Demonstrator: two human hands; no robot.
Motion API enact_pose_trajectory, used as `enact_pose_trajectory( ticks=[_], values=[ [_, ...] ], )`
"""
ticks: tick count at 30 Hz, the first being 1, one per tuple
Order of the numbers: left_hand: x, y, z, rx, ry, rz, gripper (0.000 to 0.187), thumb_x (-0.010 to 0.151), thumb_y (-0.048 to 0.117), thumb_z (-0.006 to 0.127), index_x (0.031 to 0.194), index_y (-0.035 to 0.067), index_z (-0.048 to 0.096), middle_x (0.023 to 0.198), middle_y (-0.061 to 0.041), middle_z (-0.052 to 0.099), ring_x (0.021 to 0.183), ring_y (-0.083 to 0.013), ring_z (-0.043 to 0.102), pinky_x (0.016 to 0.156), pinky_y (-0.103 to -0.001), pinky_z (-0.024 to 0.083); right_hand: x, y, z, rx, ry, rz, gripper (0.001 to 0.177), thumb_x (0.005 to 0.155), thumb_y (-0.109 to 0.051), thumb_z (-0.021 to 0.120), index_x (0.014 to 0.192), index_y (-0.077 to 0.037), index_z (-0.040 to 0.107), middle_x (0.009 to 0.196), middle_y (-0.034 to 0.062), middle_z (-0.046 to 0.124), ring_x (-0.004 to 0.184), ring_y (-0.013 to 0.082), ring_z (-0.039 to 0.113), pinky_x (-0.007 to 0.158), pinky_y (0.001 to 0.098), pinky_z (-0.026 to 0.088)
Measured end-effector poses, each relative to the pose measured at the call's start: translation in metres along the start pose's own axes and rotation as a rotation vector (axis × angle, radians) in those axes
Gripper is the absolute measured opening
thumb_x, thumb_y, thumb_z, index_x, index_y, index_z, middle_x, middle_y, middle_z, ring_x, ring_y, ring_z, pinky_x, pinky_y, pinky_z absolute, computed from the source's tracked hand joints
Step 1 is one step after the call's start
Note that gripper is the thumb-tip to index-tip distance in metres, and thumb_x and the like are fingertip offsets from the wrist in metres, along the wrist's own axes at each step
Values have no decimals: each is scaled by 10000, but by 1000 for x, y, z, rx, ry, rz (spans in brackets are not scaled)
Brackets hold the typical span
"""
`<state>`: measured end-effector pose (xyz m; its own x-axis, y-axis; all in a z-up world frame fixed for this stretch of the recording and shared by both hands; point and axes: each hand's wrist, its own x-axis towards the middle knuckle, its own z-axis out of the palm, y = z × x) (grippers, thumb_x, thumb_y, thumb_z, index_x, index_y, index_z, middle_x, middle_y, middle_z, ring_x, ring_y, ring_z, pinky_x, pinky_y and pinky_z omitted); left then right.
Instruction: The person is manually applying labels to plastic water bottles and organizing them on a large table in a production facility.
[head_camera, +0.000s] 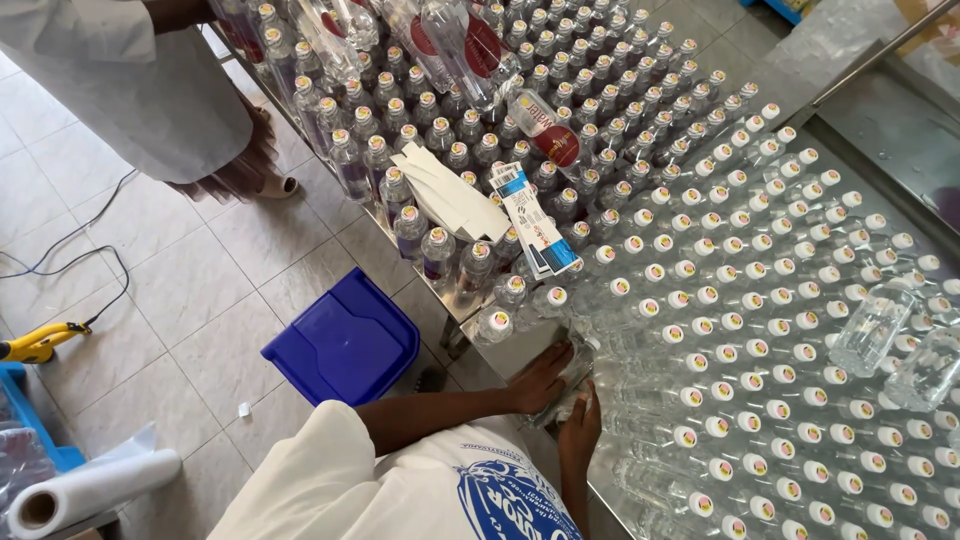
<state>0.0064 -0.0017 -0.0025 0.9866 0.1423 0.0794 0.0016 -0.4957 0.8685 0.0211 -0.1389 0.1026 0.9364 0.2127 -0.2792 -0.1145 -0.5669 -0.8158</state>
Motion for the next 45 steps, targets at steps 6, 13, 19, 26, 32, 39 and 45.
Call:
enact_pose_trajectory(
  ticks=[6, 13, 19, 26, 32, 39, 45],
  values=[
    [-3, -23, 2, -198, -63, 132, 670, 1204, 421, 241, 1769, 126, 35, 1858, -118, -12, 1724, -291, -22, 1393, -465, 21, -13, -17, 24, 420, 196, 161, 449, 1068, -147, 526, 1487, -116, 685, 1524, 149, 684, 1367, 346, 639, 1085, 452, 516],
    [-4, 12, -38, -470, -127, -79, 669, 1158, 504, 214, 1763, 223, 154, 1866, -45, -36, 1723, -239, -37, 1369, -446, 15, -16, 29, 31, 114, 59, -384, 388, 1028, -63, 694, 1414, -71, 729, 1260, 107, 749, 1173, 241, 722, 919, 366, 620],
    [0, 2, -32, -443, -168, 5, 712, 1152, 579, 196, 1760, 209, 172, 1863, -87, -45, 1723, -273, -23, 1370, -467, 19, 6, 40, 42, 103, 73, -324, 342, 962, -190, 835, 1295, -111, 830, 1001, 45, 625, 847, 166, 633, 729, 315, 559],
    [6, 0, -19, -395, -60, 11, 630, 1179, 398, 303, 1760, 179, 194, 1859, -94, 73, 1719, -265, 70, 1380, -443, 68, 29, 61, 70, -116, 209, -398, 471, 1115, -210, 589, 1565, -77, 545, 1332, 166, 391, 1174, 332, 539, 979, 442, 552],
    [1, 9, -7, -182, 128, 109, 621, 1197, 375, 320, 1748, 106, 223, 1831, -164, 177, 1705, -327, 158, 1387, -458, 132, 28, 21, 73, 386, 239, 2, 609, 1101, -367, 569, 1665, -244, 374, 1459, 100, 288, 1327, 245, 498, 1037, 435, 540],
    [-5, 10, -10, -122, 121, 80, 666, 1189, 424, 299, 1740, 60, 211, 1823, -191, 190, 1700, -333, 161, 1381, -456, 149, 25, 25, 76, 467, 308, 80, 689, 1096, -352, 604, 1733, -309, 345, 1428, 99, 312, 1351, 258, 546, 1064, 441, 542],
    [1, 5, -9, -34, 147, 47, 656, 1187, 442, 304, 1723, 63, 276, 1768, -228, 312, 1624, -400, 320, 1324, -506, 260, -13, 23, 35, 335, 94, 200, 623, 1099, -433, 423, 1618, -122, 567, 1540, 183, 551, 1350, 346, 635, 1058, 448, 528]
  ],
)
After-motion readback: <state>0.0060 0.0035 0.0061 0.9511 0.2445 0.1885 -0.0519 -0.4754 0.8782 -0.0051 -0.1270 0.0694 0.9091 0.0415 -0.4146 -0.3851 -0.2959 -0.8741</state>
